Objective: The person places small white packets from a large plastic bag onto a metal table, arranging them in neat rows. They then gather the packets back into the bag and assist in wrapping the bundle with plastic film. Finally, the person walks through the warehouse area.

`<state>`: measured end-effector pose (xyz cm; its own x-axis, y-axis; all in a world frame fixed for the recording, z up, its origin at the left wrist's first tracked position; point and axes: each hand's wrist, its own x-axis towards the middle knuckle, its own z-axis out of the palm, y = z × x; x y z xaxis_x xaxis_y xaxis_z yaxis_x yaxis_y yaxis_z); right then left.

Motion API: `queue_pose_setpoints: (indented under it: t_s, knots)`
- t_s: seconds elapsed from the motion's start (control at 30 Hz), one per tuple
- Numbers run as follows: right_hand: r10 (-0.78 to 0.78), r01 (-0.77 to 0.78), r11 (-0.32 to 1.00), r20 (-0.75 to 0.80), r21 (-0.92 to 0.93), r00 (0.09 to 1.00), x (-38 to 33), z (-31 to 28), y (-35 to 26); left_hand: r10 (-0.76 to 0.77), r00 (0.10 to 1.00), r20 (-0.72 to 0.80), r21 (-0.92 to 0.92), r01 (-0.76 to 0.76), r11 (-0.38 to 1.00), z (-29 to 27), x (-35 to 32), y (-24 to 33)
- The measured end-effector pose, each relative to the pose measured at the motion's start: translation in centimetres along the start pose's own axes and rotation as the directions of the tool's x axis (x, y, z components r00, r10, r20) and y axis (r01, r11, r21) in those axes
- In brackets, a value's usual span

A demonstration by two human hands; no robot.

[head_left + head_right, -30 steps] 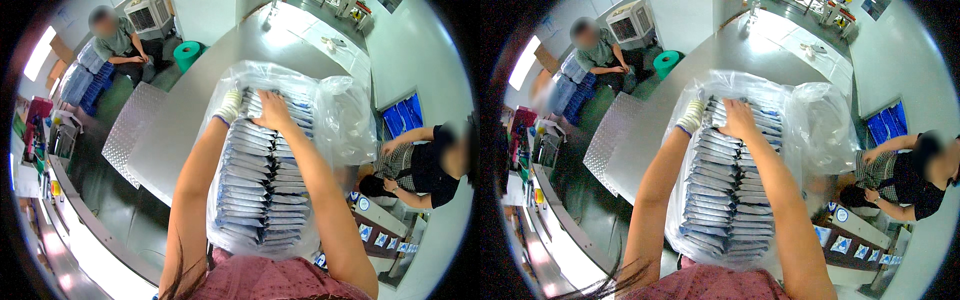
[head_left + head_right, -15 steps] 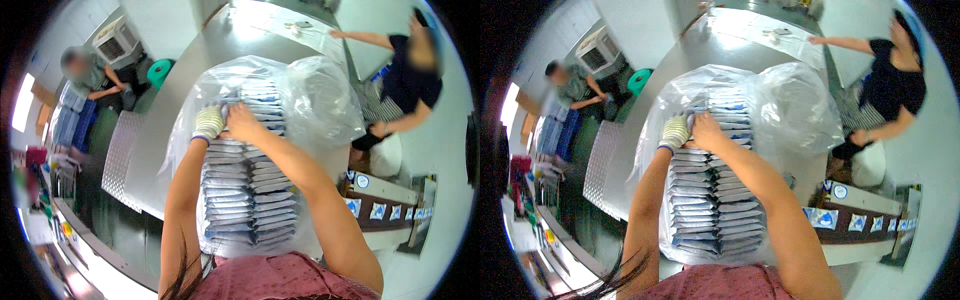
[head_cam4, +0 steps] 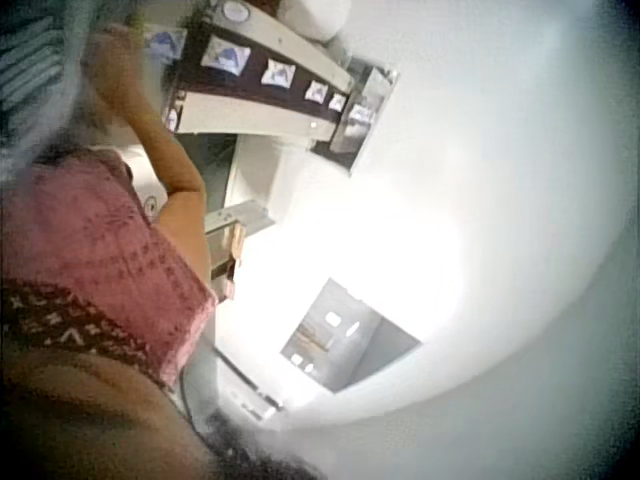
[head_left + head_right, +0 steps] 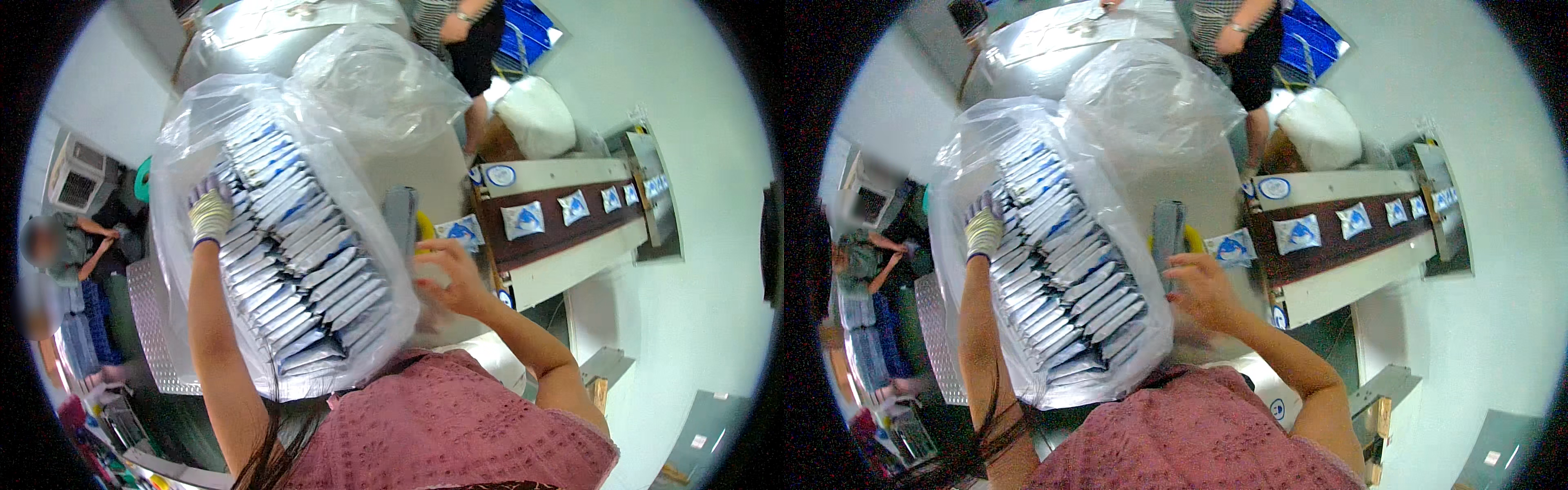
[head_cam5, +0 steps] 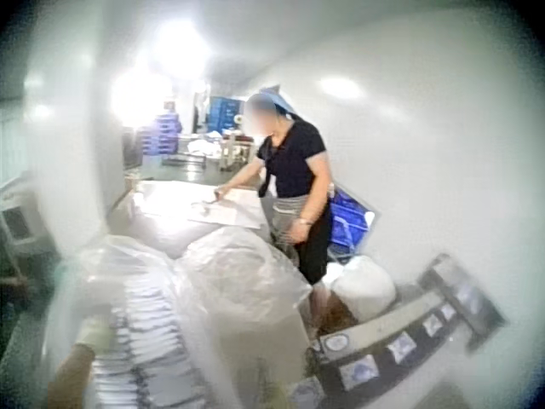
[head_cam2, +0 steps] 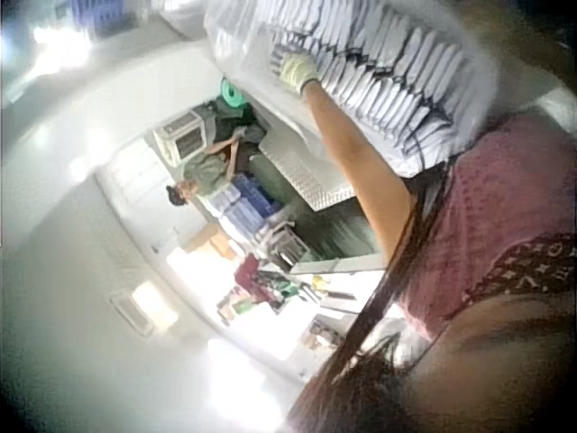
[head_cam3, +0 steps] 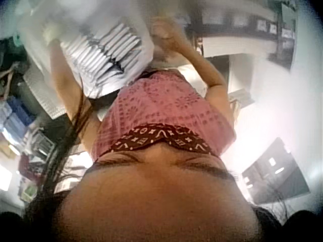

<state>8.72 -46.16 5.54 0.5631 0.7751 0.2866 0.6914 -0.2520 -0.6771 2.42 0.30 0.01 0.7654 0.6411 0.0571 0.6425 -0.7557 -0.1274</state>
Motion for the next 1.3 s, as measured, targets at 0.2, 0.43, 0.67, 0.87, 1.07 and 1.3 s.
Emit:
queue_pose_setpoints:
  t_s: [0.2,0.43,0.67,0.87,1.07,1.3]
  knots:
    - [0.340,-0.273,0.902,0.161,-0.334,0.927,-11.2,-6.0,10.5,-0.008,0.999,0.052,0.058,0.005,0.998,1.9,1.1,-0.4]
    - [0.537,-0.393,0.686,0.062,-0.612,0.841,-17.3,-15.6,24.9,-0.044,0.987,0.155,0.214,0.010,0.977,2.9,1.7,-1.0]
    - [0.762,-0.238,0.141,-0.047,-0.961,0.646,-15.0,-23.3,32.3,-0.079,0.990,0.118,0.211,0.053,0.976,2.7,1.2,-0.6]
    - [0.741,-0.270,0.061,-0.137,-0.961,0.657,-12.0,-23.4,37.2,-0.004,0.991,0.133,0.279,-0.034,0.960,4.9,2.1,-2.9]
    - [0.750,0.042,0.243,0.215,-0.969,0.625,-9.1,-22.5,37.6,0.009,0.994,0.109,0.321,-0.044,0.946,5.8,1.9,-4.1]
    - [0.340,0.055,0.881,0.711,-0.469,0.616,-3.6,-17.6,31.4,-0.072,0.992,0.102,0.220,0.048,0.974,3.7,1.3,-1.5]
